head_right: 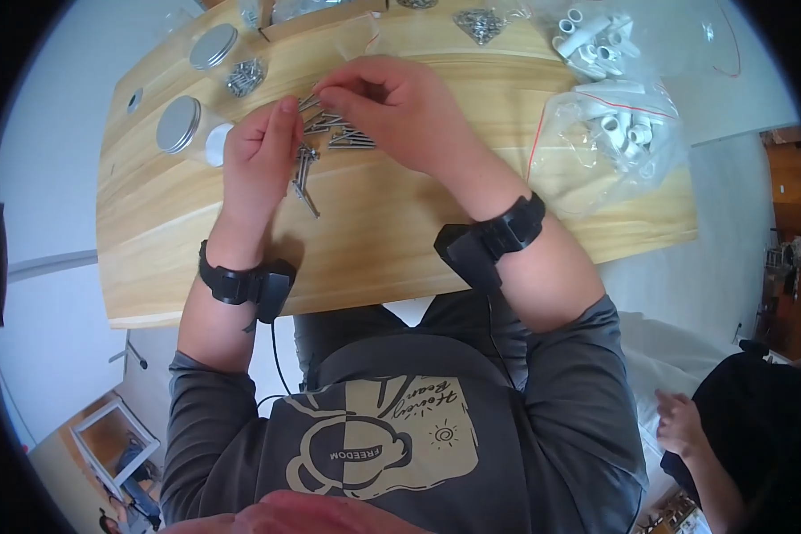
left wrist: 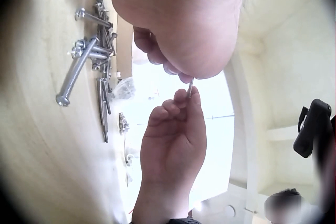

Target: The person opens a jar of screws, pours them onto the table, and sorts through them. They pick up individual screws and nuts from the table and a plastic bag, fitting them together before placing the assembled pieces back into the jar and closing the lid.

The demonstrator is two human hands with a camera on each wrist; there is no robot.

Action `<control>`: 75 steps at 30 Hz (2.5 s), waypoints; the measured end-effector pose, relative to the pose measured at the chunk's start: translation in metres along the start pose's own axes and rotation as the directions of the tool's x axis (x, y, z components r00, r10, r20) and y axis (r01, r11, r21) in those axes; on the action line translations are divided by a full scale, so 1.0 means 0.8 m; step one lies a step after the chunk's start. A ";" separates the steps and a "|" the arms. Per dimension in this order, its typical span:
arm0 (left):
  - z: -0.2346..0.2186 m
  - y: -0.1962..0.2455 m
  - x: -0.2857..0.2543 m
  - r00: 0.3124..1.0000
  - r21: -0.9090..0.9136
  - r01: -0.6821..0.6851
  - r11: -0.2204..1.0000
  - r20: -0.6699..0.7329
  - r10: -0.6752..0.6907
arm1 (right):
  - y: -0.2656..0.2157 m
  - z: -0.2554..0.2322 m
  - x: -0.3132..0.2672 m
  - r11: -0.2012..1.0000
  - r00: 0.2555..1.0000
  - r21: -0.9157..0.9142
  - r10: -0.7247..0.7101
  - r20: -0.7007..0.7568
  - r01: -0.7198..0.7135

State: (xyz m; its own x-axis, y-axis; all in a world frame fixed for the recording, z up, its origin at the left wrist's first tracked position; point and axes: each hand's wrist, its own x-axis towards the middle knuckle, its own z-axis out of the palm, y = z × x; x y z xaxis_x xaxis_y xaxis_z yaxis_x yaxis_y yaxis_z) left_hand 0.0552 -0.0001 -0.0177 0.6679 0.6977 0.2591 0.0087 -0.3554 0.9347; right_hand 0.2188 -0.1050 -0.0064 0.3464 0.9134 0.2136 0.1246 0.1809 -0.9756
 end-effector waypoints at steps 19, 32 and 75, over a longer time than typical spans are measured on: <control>-0.015 0.005 0.007 0.950 -0.349 0.261 0.900 0.256 -0.177 | -0.014 0.025 -0.009 0.962 0.962 0.074 -0.257 -0.092 0.264; -0.008 -0.001 0.008 0.967 -0.314 0.221 0.923 0.191 -0.167 | 0.004 0.011 -0.004 0.994 0.987 0.027 -0.106 -0.124 0.110; -0.010 -0.004 0.004 0.977 0.153 -0.077 0.985 0.209 0.044 | -0.029 -0.033 0.035 0.867 0.949 -0.490 -0.226 -0.220 0.093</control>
State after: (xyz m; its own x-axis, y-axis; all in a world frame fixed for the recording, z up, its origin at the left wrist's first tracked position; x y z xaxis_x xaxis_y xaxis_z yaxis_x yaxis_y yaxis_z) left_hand 0.0514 0.0080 -0.0180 0.8087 0.5356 0.2433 0.0711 -0.4996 0.8634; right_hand 0.2503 -0.0929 0.0235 0.5050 0.7458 0.4345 0.5958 0.0630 -0.8006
